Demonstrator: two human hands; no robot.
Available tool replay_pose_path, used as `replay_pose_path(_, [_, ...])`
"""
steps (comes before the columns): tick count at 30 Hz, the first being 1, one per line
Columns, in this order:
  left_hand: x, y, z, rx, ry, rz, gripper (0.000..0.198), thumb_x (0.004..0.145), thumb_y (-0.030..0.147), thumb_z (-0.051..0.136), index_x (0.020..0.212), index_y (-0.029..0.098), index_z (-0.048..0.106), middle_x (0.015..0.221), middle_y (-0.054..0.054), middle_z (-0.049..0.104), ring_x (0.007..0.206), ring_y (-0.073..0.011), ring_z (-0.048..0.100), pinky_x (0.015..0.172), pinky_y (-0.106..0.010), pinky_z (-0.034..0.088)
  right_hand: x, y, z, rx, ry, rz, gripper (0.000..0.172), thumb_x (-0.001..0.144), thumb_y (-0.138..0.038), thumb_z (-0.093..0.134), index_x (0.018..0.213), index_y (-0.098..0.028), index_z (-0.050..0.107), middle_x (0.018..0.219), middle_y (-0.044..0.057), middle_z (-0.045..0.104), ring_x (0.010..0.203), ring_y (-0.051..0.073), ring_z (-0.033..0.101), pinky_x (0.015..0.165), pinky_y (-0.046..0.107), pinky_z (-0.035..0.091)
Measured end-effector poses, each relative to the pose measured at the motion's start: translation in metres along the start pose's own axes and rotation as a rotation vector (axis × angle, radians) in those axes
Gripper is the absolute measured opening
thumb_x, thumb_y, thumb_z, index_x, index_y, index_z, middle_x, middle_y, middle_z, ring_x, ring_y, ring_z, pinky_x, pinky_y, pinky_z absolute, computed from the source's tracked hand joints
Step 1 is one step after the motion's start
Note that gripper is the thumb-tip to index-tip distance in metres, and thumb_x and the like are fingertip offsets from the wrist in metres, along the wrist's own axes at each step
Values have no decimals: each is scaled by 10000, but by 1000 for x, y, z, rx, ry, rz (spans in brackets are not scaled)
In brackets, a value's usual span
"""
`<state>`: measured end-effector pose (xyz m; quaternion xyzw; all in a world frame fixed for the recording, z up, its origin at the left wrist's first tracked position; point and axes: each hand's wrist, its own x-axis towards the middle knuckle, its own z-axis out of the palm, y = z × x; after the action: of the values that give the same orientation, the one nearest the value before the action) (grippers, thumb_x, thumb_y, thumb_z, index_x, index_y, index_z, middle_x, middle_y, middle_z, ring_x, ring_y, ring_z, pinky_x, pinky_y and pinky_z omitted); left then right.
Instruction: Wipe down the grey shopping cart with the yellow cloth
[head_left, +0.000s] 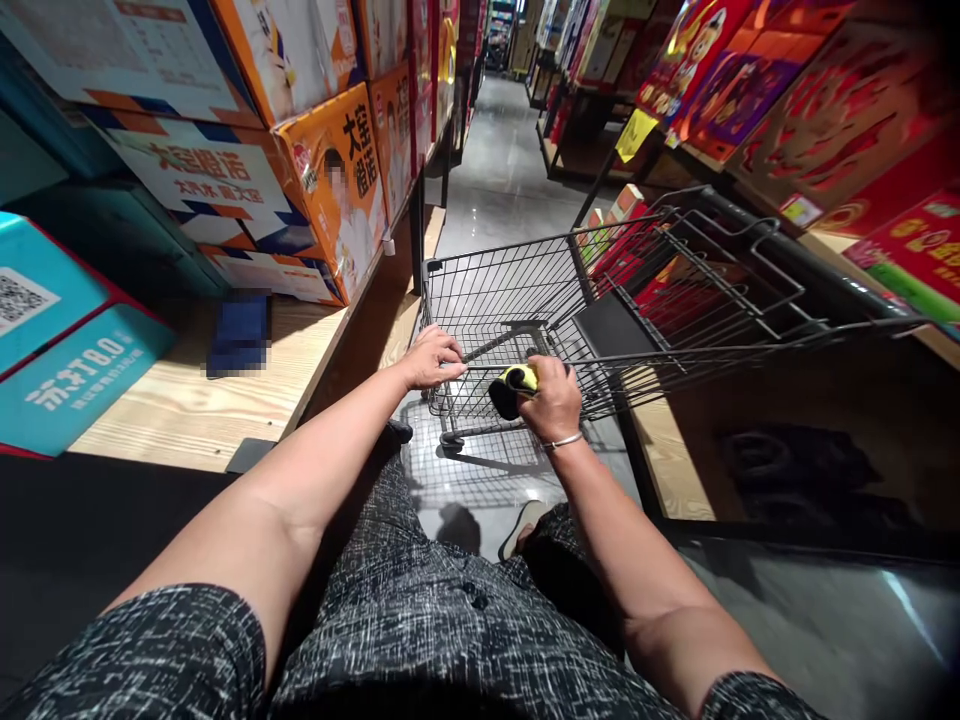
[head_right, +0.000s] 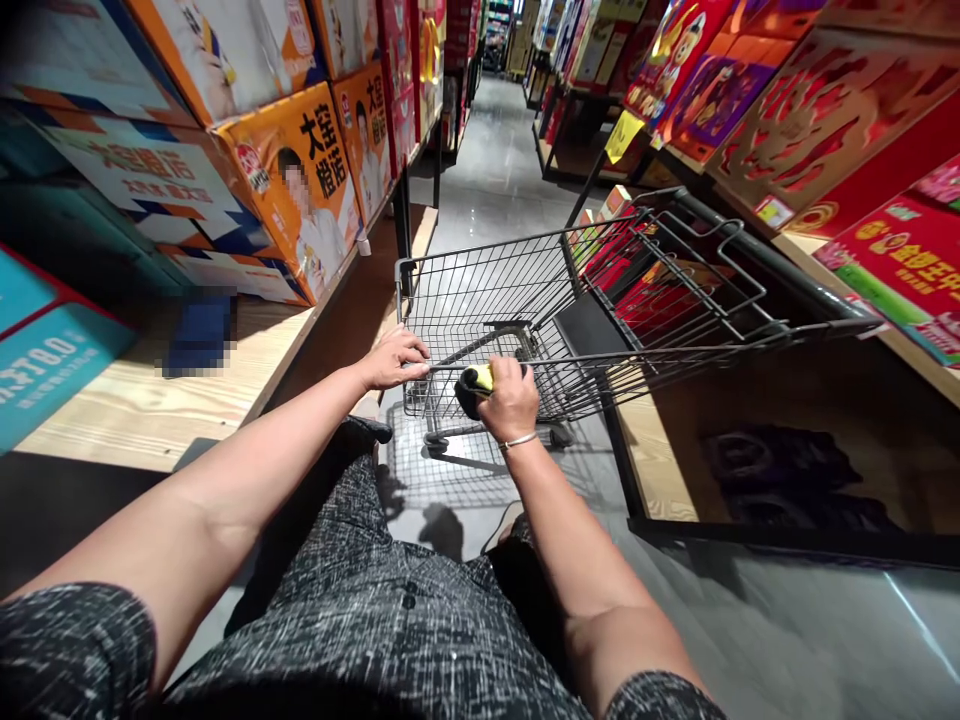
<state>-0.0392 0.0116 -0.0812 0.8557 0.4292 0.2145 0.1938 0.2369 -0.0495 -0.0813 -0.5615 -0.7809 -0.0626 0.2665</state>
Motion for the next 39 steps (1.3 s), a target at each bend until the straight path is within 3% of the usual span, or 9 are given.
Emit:
replay_pose_path(6, [-1, 1, -2, 9, 0, 6, 266, 894, 452, 645, 843, 264, 826, 1060, -26, 754, 1113, -238, 603, 1259, -569, 196, 33, -14, -23, -70, 63, 54, 350, 904, -220, 546, 1223, -222, 690, 1232, 136, 632, 1076, 307, 517, 991, 492, 383])
replay_pose_path(10, [-2, -1, -2, 12, 4, -8, 279, 891, 470, 643, 839, 262, 820, 1073, -24, 753, 1133, -244, 595, 1271, -584, 148, 45, -14, -21, -136, -191, 4, 488, 875, -286, 634, 1361, -233, 637, 1282, 152, 623, 1072, 333, 517, 991, 535, 374])
replay_pose_path(15, [-3, -3, -2, 4, -4, 2, 270, 892, 465, 641, 843, 269, 820, 1086, -24, 742, 1145, -245, 584, 1268, -582, 148, 50, -4, -28, -165, -433, -318, 864, 784, -545, 792, 1543, -282, 475, 1422, 159, 565, 1071, 346, 523, 920, 470, 421])
replay_pose_path(19, [-2, -1, -8, 34, -48, -15, 308, 907, 494, 609, 881, 271, 819, 1087, -22, 734, 1167, -249, 563, 1261, -564, 170, 53, 3, -28, -197, -393, -302, 499, 918, -243, 643, 1415, -265, 614, 1269, 140, 652, 955, 278, 552, 785, 373, 421])
replay_pose_path(22, [-1, 0, -12, 72, -95, -15, 341, 920, 511, 581, 922, 265, 816, 1098, -32, 735, 1189, -260, 552, 1247, -556, 193, 54, 9, -23, -16, -350, -352, 394, 906, -98, 564, 1234, -262, 709, 1168, 85, 688, 916, 229, 572, 803, 353, 428])
replay_pose_path(27, [-2, 1, -15, 89, -118, -21, 348, 924, 502, 564, 953, 257, 810, 1134, -38, 735, 1199, -257, 557, 1243, -553, 203, 22, -5, 18, 196, 41, -272, 250, 946, -264, 639, 1178, -255, 730, 1148, 96, 691, 1104, 266, 537, 954, 406, 420])
replay_pose_path(29, [-3, 1, -15, 86, -111, -28, 330, 921, 491, 570, 960, 262, 806, 1142, -31, 735, 1200, -250, 559, 1259, -557, 168, -3, -20, 46, 152, 83, -255, 215, 947, -319, 662, 1145, -311, 747, 1148, 79, 697, 1163, 288, 493, 989, 443, 387])
replay_pose_path(34, [-4, 0, -15, 91, -94, -31, 296, 918, 463, 590, 951, 260, 803, 1156, -35, 735, 1195, -246, 559, 1271, -564, 144, -59, -41, 107, -25, -262, -239, 293, 993, -211, 549, 1182, -351, 724, 1222, 51, 683, 1161, 279, 462, 945, 456, 350])
replay_pose_path(39, [-2, 0, -15, 107, -100, -12, 285, 922, 447, 589, 953, 256, 797, 1170, -40, 733, 1194, -246, 559, 1244, -556, 201, -73, -32, 118, -36, -413, -293, 244, 940, -146, 610, 1017, -319, 764, 1119, 18, 704, 1132, 247, 497, 935, 399, 350])
